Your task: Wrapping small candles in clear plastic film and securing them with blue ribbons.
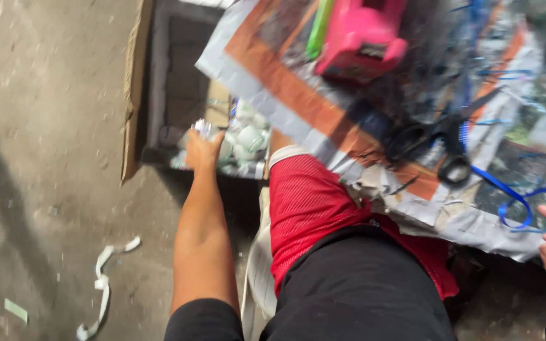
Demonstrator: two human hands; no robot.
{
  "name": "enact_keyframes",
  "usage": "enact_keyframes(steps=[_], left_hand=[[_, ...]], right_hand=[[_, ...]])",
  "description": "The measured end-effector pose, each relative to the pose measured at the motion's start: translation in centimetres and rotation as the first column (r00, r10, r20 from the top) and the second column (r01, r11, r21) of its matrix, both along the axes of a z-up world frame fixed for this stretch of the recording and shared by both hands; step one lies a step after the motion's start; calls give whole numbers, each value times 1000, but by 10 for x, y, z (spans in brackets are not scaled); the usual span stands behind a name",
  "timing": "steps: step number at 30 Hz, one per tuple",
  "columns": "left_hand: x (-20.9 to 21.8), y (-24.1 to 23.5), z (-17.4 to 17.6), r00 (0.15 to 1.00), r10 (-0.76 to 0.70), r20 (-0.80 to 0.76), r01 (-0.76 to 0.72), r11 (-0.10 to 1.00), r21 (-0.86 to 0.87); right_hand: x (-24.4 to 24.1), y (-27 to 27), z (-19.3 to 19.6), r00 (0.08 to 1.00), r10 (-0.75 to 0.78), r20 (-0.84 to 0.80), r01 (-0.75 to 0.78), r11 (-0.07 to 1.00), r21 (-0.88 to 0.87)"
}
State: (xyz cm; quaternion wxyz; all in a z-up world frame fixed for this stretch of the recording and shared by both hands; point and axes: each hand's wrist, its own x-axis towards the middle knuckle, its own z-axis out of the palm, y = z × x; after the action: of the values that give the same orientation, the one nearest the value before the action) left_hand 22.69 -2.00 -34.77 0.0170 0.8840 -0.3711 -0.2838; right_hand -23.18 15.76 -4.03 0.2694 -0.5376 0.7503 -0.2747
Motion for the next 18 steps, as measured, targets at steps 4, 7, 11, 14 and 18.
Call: enact_keyframes(steps=[4, 7, 11, 14, 18], left_hand=[[-16, -9, -2, 969, -212, 130, 179, 957, 229], [-14, -9, -15, 951, -267, 155, 186, 896, 403], [-22, 2, -25, 981, -61, 182, 29, 984, 173], [-31, 27, -44, 968, 5, 251, 46, 980, -195], [-79, 58, 17, 996, 57, 73, -22, 913, -407]], right_hand=[[0, 0, 9, 992, -127, -12, 126, 989, -74], [4, -6, 26, 984, -146, -98, 136, 986, -96], [-11, -25, 39, 978, -134, -163, 116, 987, -112], [-50, -38, 32, 981, -183, -70, 163, 960, -229], [-145, -72, -21, 965, -231, 120, 260, 818, -513]])
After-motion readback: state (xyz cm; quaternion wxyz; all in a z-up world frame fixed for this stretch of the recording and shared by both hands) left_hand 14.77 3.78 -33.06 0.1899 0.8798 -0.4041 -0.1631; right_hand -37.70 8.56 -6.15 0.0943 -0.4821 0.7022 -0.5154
